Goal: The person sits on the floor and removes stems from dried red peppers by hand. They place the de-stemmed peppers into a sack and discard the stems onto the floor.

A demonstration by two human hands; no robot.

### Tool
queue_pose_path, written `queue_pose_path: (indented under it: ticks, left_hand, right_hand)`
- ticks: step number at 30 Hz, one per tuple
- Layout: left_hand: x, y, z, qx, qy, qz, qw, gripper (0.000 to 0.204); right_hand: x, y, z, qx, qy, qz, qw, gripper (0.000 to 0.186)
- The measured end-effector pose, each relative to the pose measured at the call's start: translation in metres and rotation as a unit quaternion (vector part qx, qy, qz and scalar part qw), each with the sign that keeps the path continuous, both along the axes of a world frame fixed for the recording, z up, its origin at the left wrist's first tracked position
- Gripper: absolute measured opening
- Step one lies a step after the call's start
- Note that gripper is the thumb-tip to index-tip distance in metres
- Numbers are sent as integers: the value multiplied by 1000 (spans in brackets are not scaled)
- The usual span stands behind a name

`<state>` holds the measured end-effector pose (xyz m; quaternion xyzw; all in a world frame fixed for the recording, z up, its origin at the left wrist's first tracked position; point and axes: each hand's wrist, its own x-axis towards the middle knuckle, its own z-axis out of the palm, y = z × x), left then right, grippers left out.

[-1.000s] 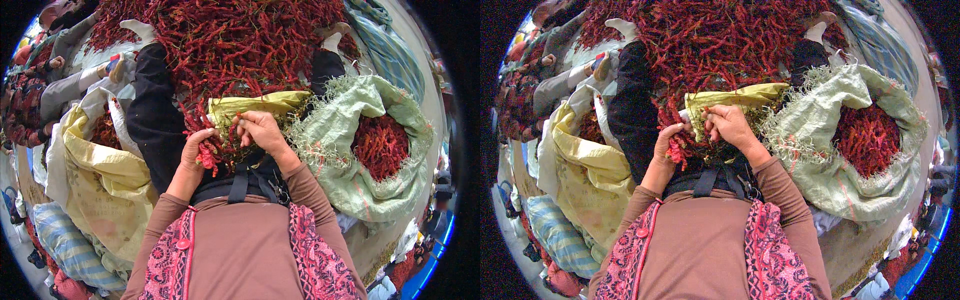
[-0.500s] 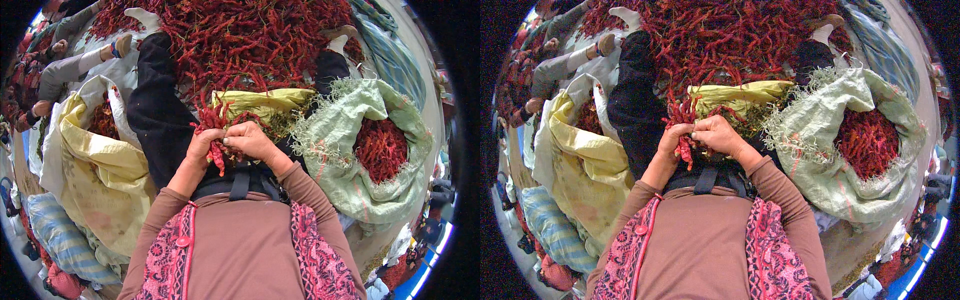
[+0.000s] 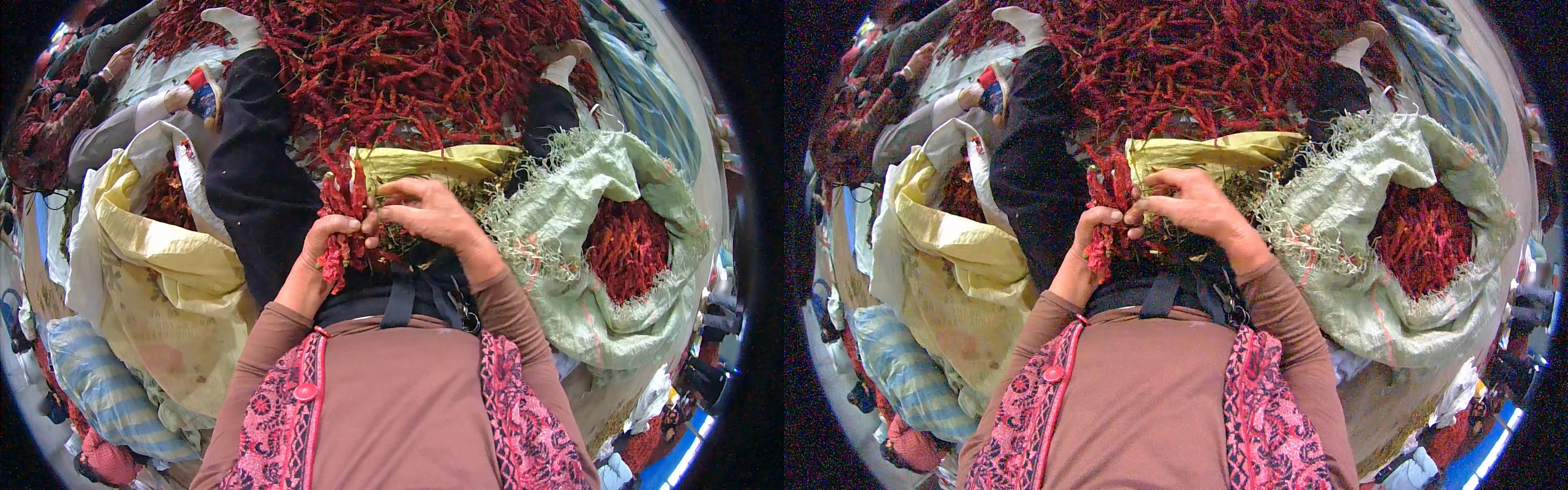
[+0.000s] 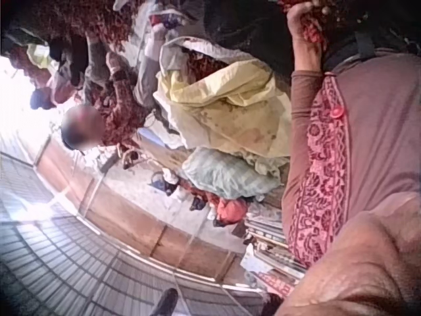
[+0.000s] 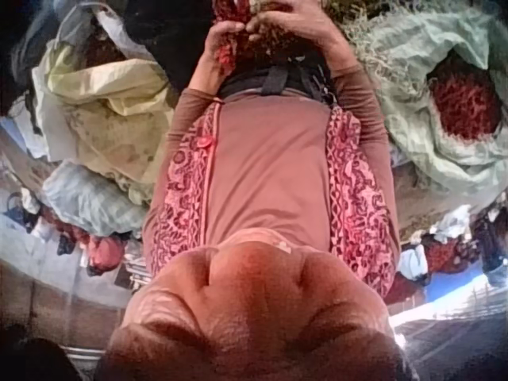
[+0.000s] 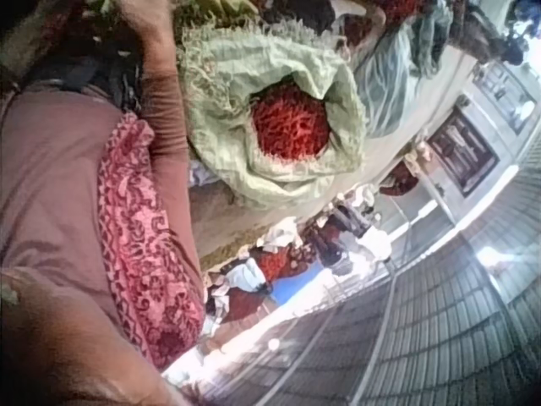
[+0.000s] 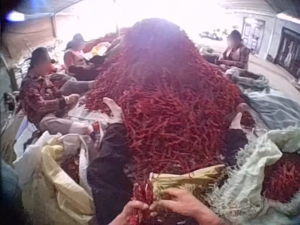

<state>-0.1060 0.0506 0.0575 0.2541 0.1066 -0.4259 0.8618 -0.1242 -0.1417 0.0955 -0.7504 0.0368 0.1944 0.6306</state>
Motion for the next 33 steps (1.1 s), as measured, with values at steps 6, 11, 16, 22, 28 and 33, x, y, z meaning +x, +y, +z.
queue_pose_path:
  ticks: [6, 11, 16, 22, 28, 33]
  left_hand:
    - [4, 8, 4, 39, -20, -84, 995, 51]
    - [3, 0, 21, 58, 36, -75, 995, 54]
    - [9, -2, 1, 70, 45, -32, 996, 47]
    - [11, -6, -13, 99, 19, -22, 995, 42]
    - [9, -13, 6, 130, 30, 46, 990, 40]
    - [15, -1, -26, 143, 62, 68, 985, 40]
  right_hand:
    - [15, 17, -11, 135, 90, -32, 986, 32]
    - [21, 18, -18, 106, 58, -33, 992, 21]
    - [22, 15, -21, 51, 23, -72, 996, 13]
    - [17, 10, -21, 120, 81, -113, 983, 20]
    - [9, 12, -27, 105, -9, -211, 972, 26]
    - [11, -3, -10, -47, -99, -244, 964, 24]
